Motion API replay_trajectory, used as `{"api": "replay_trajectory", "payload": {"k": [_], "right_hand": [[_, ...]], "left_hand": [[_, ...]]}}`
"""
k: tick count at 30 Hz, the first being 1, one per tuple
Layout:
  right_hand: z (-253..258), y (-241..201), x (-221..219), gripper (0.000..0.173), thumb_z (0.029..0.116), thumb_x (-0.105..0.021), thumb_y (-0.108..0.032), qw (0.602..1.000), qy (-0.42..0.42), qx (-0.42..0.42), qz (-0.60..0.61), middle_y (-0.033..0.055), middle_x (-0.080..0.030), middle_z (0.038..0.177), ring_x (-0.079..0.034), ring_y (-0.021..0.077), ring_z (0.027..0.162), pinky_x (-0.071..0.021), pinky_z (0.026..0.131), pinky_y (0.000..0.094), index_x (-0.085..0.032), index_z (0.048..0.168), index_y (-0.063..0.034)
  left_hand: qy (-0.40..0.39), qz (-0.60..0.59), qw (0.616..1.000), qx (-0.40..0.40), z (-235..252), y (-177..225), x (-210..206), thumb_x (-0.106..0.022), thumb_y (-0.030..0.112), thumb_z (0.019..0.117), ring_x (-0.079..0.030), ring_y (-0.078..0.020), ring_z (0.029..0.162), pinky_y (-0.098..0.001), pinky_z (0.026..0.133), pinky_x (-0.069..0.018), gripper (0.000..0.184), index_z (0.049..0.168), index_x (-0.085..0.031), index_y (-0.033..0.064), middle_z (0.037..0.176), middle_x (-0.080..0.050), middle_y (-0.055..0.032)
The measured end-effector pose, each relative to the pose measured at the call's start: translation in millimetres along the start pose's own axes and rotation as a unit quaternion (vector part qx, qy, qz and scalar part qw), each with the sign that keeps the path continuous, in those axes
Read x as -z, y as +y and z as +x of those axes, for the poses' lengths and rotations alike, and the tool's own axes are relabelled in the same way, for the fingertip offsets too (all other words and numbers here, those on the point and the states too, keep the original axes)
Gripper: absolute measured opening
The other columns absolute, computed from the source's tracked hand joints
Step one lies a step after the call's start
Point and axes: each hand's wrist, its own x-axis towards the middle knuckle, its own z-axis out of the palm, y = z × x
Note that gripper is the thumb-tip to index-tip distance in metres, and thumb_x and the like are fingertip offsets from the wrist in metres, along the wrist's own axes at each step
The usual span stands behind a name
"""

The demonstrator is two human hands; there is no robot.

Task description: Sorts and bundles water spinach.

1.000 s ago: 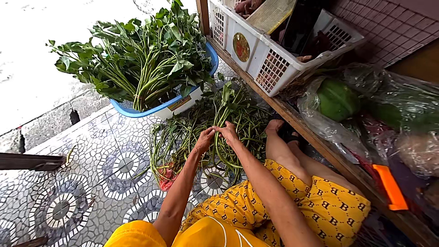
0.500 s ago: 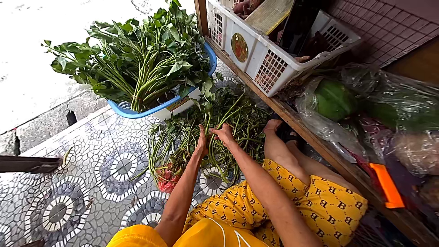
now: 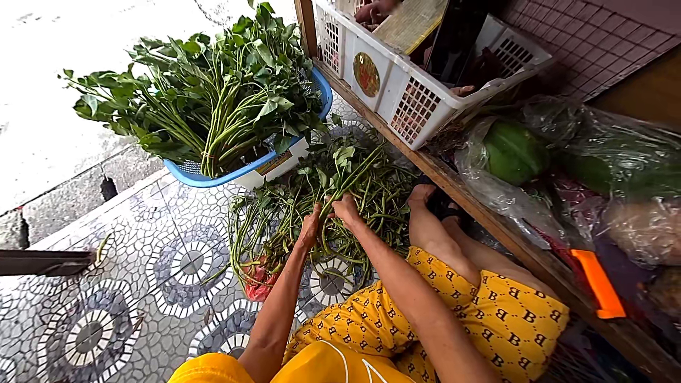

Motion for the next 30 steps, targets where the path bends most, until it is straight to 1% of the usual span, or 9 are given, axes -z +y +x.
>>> {"api": "replay_trajectory", "payload": {"k": [2,5,9,11,14,17,21,25,30], "right_hand": [[-2,0,-2,0.035,0.1018,-0.063,-0.01,1.0,-0.008,0.005,0.021,0.0262,-0.059,0.126,-0.069,0.0305,0.097,-0.0609,0.079,0.0408,-0.053,0.133,0.0042],[-7,-1,-4,0.04,0.1012,-0.06,-0.003,0.998,-0.022,0.004,0.064,0.0243,-0.057,0.13,-0.066,0.0291,0.1,-0.0586,0.078,0.0395,-0.048,0.139,0.0023],[-4,1,0,0.045,0.1007,-0.064,-0.007,0.994,-0.018,0.014,0.108,0.0238,-0.059,0.124,-0.065,0.0265,0.096,-0.057,0.077,0.0377,-0.045,0.141,0.0029],[-3,0,5,0.043,0.1023,-0.063,-0.009,0.993,-0.025,0.025,0.116,0.0234,-0.06,0.119,-0.065,0.0236,0.09,-0.0561,0.076,0.0356,-0.046,0.139,0.0052],[0,-1,8,0.037,0.1073,-0.056,-0.016,0.987,-0.044,0.029,0.15,0.0166,-0.064,0.104,-0.064,0.0186,0.079,-0.0553,0.069,0.0321,-0.046,0.137,0.0041],[0,0,8,0.041,0.1068,-0.055,-0.011,0.986,-0.06,0.033,0.149,0.022,-0.062,0.12,-0.067,0.0253,0.094,-0.0579,0.078,0.0378,-0.042,0.143,0.0031],[2,4,5,0.036,0.0992,-0.062,0.003,0.989,-0.087,0.042,0.108,0.0229,-0.06,0.122,-0.066,0.0251,0.099,-0.0582,0.084,0.0374,-0.051,0.134,0.0048],[1,3,5,0.035,0.1063,-0.058,-0.015,0.989,-0.076,0.028,0.12,0.022,-0.062,0.123,-0.066,0.0265,0.1,-0.0576,0.085,0.0402,-0.055,0.135,0.0038],[-6,-13,24,0.043,0.1135,-0.038,-0.032,0.981,0.002,0.089,0.174,0.0144,-0.064,0.12,-0.063,0.0192,0.09,-0.0525,0.076,0.0353,-0.043,0.145,-0.0037]], "left_hand": [[-0.03,-0.068,0.997,0.018,-2,1,-1,-0.023,0.052,0.1102,-0.066,-0.0131,0.077,-0.0311,0.071,-0.0572,0.063,0.118,-0.061,0.0025,0.088,-0.068,-0.0083],[-0.07,-0.143,0.986,0.039,-2,2,-4,-0.016,0.059,0.1073,-0.057,-0.0076,0.053,-0.0217,0.051,-0.0511,0.064,0.102,-0.057,0.0092,0.065,-0.059,-0.0009],[-0.167,-0.114,0.979,0.026,-7,-1,10,-0.035,0.07,0.1001,-0.058,-0.0041,0.056,-0.0183,0.054,-0.0513,0.064,0.098,-0.057,0.0092,0.066,-0.06,0.0039],[-0.184,-0.074,0.98,0.007,-9,2,16,-0.06,0.048,0.0946,-0.058,-0.0024,0.054,-0.0186,0.054,-0.0516,0.036,0.088,-0.059,0.0121,0.064,-0.061,0.0064],[-0.153,-0.057,0.987,-0.007,-8,11,18,-0.058,0.016,0.0991,-0.047,0.0003,0.046,-0.0165,0.047,-0.0437,0.017,0.082,-0.061,0.0123,0.056,-0.052,0.0088],[-0.154,-0.072,0.984,-0.043,0,8,21,-0.045,0.013,0.1071,-0.043,0.0006,0.047,-0.0149,0.048,-0.0403,0.02,0.095,-0.061,0.0083,0.058,-0.046,0.0098],[-0.145,-0.035,0.987,-0.062,0,10,23,-0.059,0.008,0.1007,-0.045,0.0012,0.048,-0.0149,0.047,-0.0413,0.008,0.104,-0.065,0.0038,0.066,-0.058,0.0065],[-0.153,-0.003,0.986,-0.068,-1,15,26,-0.062,0.007,0.098,-0.048,0.0026,0.051,-0.015,0.051,-0.043,0.009,0.102,-0.069,0.003,0.072,-0.066,0.0063],[-0.149,-0.003,0.986,-0.077,-2,8,30,-0.063,0.008,0.0965,-0.045,0.0016,0.048,-0.0162,0.048,-0.0405,0.006,0.092,-0.067,0.0074,0.062,-0.056,0.0097]]}}
